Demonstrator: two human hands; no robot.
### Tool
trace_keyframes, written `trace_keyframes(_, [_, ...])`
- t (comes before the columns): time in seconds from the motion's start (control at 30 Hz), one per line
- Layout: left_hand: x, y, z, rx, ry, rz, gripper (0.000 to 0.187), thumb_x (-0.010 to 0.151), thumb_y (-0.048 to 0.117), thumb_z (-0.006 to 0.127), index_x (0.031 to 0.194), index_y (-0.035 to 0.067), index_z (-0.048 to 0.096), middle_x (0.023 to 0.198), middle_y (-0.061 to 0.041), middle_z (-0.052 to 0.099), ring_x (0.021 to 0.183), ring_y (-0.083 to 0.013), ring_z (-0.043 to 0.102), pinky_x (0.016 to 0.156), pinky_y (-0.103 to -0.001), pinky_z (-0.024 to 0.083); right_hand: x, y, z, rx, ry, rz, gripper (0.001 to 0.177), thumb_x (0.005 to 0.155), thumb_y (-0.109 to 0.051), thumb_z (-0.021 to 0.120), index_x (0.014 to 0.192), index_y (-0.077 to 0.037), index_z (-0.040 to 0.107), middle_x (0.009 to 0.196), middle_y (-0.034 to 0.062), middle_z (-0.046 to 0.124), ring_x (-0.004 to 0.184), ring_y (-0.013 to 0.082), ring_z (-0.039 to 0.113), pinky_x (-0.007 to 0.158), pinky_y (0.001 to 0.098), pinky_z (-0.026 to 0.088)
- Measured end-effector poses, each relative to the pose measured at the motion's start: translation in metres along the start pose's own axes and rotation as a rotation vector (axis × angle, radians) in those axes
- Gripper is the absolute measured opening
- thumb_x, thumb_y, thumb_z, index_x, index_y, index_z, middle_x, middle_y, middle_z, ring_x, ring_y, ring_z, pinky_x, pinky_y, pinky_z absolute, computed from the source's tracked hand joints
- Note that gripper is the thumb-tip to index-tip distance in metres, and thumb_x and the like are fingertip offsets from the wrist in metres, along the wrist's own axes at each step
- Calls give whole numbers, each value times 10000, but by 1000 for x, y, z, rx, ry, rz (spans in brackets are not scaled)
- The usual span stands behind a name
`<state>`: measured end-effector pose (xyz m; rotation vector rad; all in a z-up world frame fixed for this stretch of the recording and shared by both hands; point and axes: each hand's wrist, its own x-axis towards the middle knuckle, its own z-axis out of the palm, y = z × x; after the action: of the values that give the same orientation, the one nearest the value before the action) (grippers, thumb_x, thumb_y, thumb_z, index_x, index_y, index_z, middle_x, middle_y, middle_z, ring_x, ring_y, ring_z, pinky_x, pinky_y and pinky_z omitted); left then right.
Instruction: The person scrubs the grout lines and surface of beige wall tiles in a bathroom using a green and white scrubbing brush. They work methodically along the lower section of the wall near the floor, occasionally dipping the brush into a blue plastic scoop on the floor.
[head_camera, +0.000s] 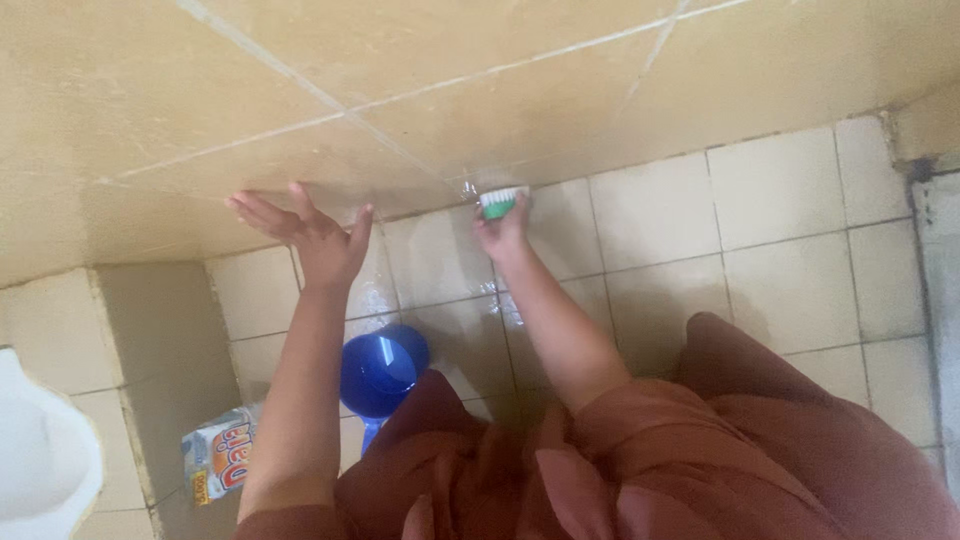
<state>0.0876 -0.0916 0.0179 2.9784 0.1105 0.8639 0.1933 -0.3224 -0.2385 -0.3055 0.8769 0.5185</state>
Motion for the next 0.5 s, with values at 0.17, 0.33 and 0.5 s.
trace_keyframes(0.17, [4, 0, 3, 21, -4, -17, 1144, 1029, 655, 703, 1649, 328, -202, 1603, -222, -369, 1498, -488, -276, 1162, -762, -74, -27, -74, 13, 52, -5, -259, 509, 993, -613, 449, 1203, -152, 496, 1014, 70, 564, 828, 207, 525, 623, 343, 419])
trace_keyframes(0.33, [5, 1, 6, 23, 30, -9, 1173, 1011, 659, 722, 1695, 353, -181, 1622, -205, -365, 1492, -480, -281, 1161, -755, -76, -67, -60, 48, 9, 95, -672, 876, 916, -413, 558, 1550, -380, -46, 1518, 40, 368, 1278, 227, 492, 1011, 419, 459])
trace_keyframes(0.5, [3, 4, 6, -17, 1, -14, 1130, 1027, 642, 700, 1704, 335, -150, 1663, -218, -315, 1504, -481, -262, 1168, -767, -72, -84, 8, 59, -213, 35, -629, 961, 960, -418, 540, 1574, -369, -198, 1678, 50, 55, 1435, 266, 349, 1127, 498, 392])
